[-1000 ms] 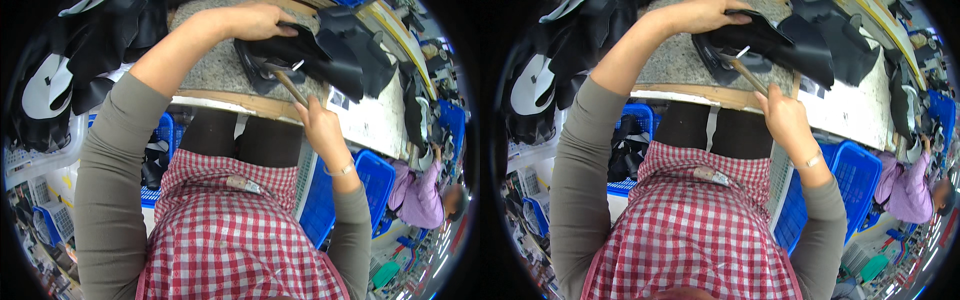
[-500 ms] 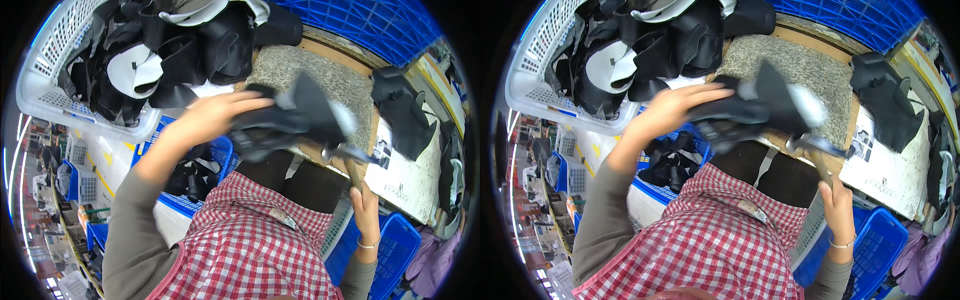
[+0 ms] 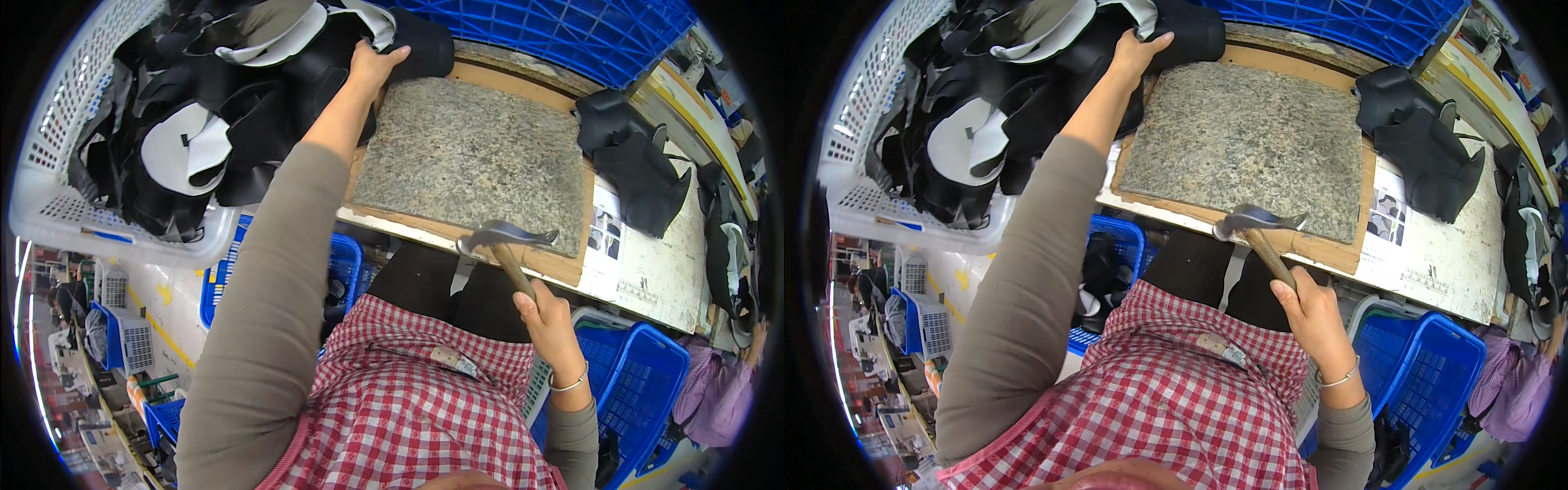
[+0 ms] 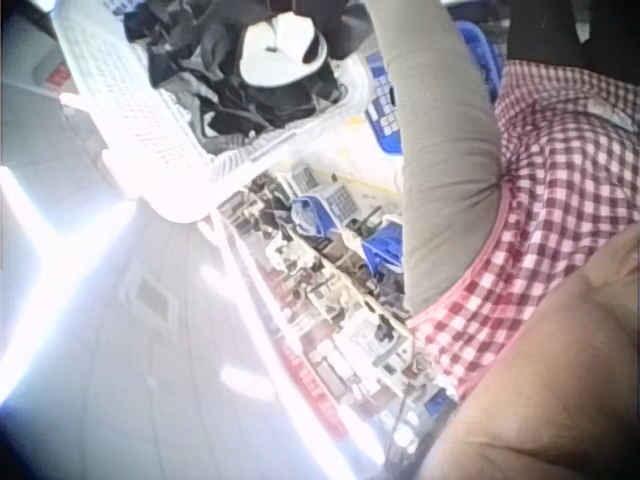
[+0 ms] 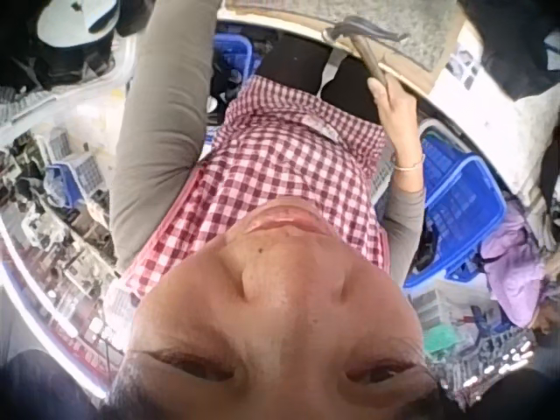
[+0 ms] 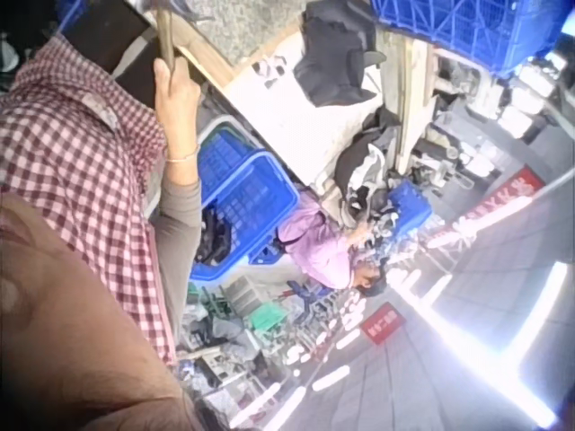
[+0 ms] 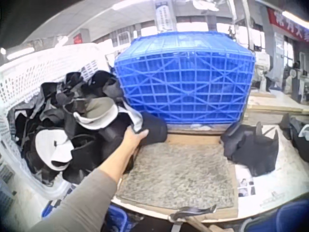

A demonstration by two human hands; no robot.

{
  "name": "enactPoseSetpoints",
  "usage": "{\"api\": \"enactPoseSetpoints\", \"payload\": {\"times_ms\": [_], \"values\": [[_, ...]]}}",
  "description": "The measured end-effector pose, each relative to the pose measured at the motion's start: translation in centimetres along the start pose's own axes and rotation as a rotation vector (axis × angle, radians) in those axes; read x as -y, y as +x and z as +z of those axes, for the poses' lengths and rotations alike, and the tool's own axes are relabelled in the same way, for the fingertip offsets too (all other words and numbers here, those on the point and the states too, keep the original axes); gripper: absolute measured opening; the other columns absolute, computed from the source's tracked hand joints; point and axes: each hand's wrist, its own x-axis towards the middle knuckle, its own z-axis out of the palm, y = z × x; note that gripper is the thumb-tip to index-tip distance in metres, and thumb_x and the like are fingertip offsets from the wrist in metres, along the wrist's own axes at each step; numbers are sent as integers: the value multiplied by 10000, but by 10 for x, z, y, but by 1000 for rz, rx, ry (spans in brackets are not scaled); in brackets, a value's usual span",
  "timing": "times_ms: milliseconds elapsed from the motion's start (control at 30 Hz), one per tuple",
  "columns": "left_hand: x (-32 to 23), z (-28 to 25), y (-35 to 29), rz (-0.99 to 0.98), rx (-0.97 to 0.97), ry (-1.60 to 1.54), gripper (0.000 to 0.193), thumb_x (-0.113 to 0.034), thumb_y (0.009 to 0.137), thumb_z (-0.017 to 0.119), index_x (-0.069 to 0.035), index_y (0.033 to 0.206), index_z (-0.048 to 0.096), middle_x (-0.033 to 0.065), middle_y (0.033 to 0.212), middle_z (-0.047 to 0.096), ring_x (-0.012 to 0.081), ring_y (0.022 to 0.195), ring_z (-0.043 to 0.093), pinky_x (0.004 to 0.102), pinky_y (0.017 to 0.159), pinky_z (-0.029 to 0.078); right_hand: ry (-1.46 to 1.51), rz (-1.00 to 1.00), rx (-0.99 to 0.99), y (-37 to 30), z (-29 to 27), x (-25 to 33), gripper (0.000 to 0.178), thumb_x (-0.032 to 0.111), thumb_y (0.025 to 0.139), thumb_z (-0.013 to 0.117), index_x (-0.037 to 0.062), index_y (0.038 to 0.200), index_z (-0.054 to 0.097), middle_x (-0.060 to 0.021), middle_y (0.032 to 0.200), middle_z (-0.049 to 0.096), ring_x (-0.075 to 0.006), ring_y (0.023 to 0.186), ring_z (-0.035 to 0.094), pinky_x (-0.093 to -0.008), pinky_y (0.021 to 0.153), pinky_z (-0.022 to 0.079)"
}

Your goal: The person repeatedly picks up black shoe parts from a white basket, places them on a work surface, and uses a hammer-like tool to tap and flatten them. Later, the person uses a small knife to trim edges of the parts. Trimmed pieces are placed into a blue basket.

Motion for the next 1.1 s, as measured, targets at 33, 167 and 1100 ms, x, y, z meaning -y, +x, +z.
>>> {"api": "enactPoseSetpoints", "payload": {"times_ms": [33,167,1100], "values": [[1,15,10,-20,29,-20,541,-214,810,882,79,1211,667,179,1111,732,245,1021,693,372,909,542,-21,36,21,-3,-4,-1,352,340,1038,628,-3,978,574,-250,682,541,-479,646,581,-452,561,454],[-28,21,0,188,422,-311,341,-184,884,829,33,1127,726,52,966,750,133,843,672,297,746,561,-93,173,-83,-14,-34,0,366,339,1031,639,-20,984,583,-246,664,530,-451,611,570,-421,559,459],[-81,19,-139,827,924,-88,400,-36,927,685,-153,1308,719,62,1341,698,286,1331,598,429,1166,467,-501,-116,-214,45,-30,5,363,347,1057,579,-13,1034,611,-229,642,621,-446,636,659,-476,552,511]]}}
